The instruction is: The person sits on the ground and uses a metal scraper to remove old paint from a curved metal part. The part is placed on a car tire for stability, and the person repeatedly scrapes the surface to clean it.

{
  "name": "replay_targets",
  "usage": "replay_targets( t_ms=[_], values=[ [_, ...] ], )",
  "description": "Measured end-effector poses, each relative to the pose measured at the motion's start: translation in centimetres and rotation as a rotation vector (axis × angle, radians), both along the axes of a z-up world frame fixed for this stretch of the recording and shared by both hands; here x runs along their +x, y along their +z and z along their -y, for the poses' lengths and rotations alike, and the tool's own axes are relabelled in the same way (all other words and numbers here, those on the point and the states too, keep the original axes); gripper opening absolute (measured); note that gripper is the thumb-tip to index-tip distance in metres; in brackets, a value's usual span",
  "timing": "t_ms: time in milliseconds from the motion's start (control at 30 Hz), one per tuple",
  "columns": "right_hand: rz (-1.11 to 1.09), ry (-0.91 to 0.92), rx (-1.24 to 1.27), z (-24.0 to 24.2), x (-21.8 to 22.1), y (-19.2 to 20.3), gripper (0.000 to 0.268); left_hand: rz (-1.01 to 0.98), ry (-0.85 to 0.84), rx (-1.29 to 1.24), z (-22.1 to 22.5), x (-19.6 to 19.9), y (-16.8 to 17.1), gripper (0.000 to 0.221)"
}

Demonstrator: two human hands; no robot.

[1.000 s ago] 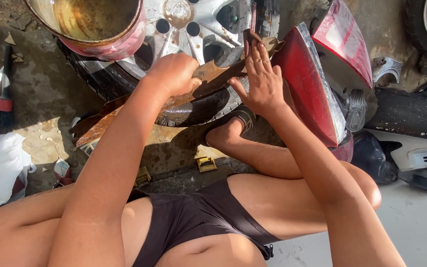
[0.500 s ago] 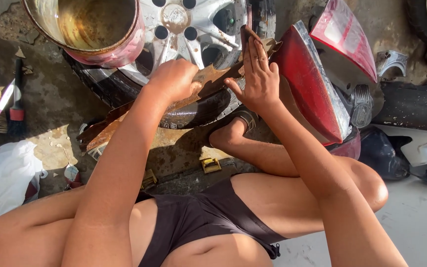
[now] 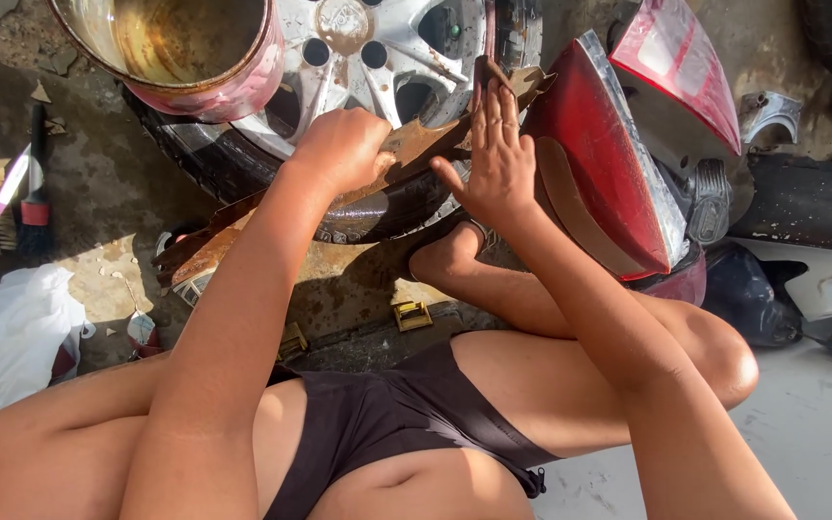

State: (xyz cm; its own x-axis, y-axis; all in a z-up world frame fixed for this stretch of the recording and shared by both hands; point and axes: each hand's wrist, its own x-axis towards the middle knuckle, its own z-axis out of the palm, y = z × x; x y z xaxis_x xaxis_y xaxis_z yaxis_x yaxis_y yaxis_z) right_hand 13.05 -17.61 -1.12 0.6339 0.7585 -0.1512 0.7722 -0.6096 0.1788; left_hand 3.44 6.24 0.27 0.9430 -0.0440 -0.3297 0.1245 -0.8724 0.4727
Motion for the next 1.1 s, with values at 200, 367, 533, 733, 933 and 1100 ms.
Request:
replay_targets(
  t_ms=[200, 367, 533, 733, 933, 1100],
  values=[
    [0.063, 0.010, 0.109, -0.1, 0.6, 0.5, 0.098, -0.012, 0.006, -0.017, 0.1, -0.1, 0.1, 0.022],
    [0.009, 0.012, 0.095, -0.1, 1.2, 0.7, 0.096, 0.050, 0.008, 0.016, 0.2, 0.2, 0.0, 0.023],
    [-0.125, -0.027, 0.175, 0.3, -0.4, -0.5, 0.109, 0.045, 0.007, 0.024, 0.4, -0.4, 0.0, 0.023],
    [-0.066, -0.044, 0.061, 0.5, -0.6, -0.7, 0.111, 0.032, 0.000, 0.017, 0.3, -0.6, 0.0, 0.022],
    [-0.029, -0.059, 0.101, 0.4, -0.3, -0.7, 0.106, -0.013, 0.031, -0.037, 0.4, -0.7, 0.3, 0.023],
    [0.009, -0.032, 0.157, -0.5, 0.7, 0.9, 0.095, -0.009, 0.038, -0.030, 0.2, -0.5, 0.3, 0.024]
  ],
)
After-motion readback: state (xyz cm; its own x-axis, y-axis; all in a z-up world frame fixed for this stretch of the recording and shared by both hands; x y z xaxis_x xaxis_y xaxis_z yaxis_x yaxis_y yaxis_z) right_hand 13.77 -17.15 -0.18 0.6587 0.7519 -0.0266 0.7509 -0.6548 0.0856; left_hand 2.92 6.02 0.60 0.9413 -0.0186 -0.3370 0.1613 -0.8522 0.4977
